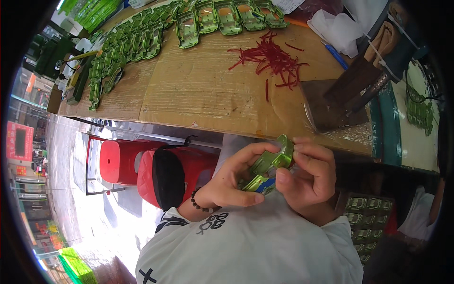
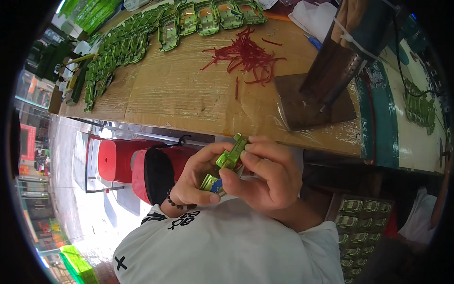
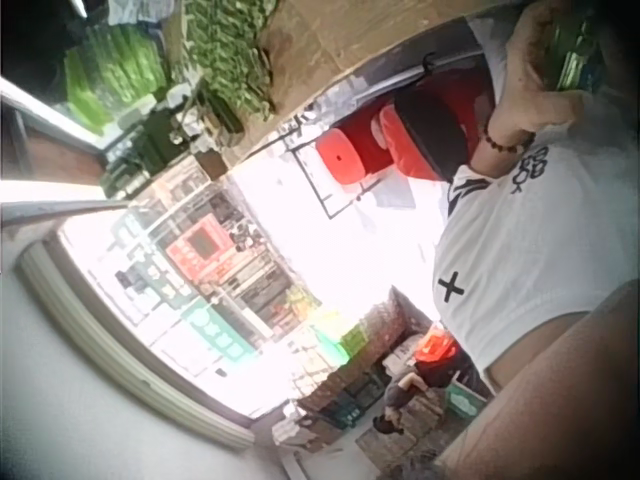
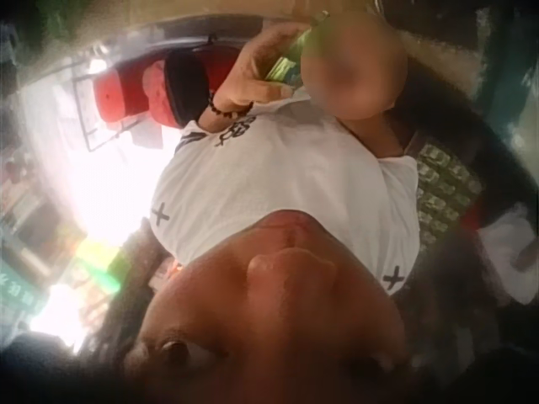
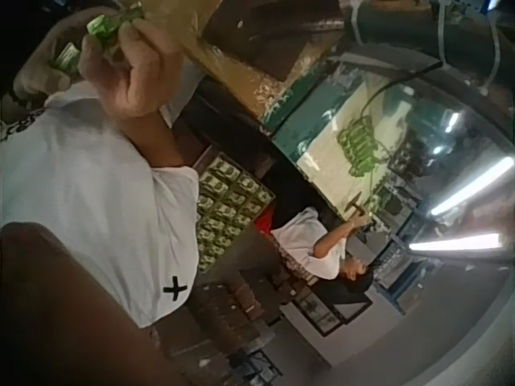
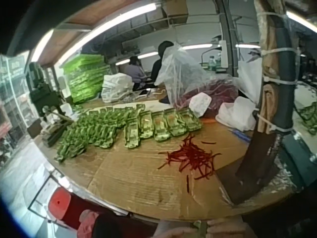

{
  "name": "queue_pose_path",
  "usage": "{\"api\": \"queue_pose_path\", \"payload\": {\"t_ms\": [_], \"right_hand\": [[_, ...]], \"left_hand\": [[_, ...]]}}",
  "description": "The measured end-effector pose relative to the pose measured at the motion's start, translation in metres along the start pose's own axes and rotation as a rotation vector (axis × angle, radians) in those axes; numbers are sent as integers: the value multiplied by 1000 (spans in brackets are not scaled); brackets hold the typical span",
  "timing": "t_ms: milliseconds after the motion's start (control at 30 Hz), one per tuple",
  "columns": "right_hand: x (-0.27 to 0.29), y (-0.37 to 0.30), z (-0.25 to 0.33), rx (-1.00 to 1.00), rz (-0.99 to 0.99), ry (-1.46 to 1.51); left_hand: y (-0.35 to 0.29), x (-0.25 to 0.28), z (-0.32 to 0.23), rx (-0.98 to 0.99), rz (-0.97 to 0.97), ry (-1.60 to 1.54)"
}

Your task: The person repeatedly picks up green plastic frames from a table, inserts a small red strip into a slot on the frame, and places the finished unit back on the table. The person handles the frames one at a time and continues the cycle throughout the clip.

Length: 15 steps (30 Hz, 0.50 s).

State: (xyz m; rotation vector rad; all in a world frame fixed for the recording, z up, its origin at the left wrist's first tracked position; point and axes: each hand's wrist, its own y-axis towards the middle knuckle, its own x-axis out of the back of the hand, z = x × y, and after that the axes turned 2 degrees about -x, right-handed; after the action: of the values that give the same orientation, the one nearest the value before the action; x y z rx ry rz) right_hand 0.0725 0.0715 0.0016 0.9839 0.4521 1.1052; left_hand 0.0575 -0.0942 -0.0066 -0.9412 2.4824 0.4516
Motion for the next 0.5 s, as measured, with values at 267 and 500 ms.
{"api": "queue_pose_path", "payload": {"t_ms": [267,500], "right_hand": [[0,-7,-13,-91,-92,110],[-3,-3,-12,-182,-83,229]], "left_hand": [[5,-8,6,17,-66,111],[7,-6,6,-16,-59,140]]}}
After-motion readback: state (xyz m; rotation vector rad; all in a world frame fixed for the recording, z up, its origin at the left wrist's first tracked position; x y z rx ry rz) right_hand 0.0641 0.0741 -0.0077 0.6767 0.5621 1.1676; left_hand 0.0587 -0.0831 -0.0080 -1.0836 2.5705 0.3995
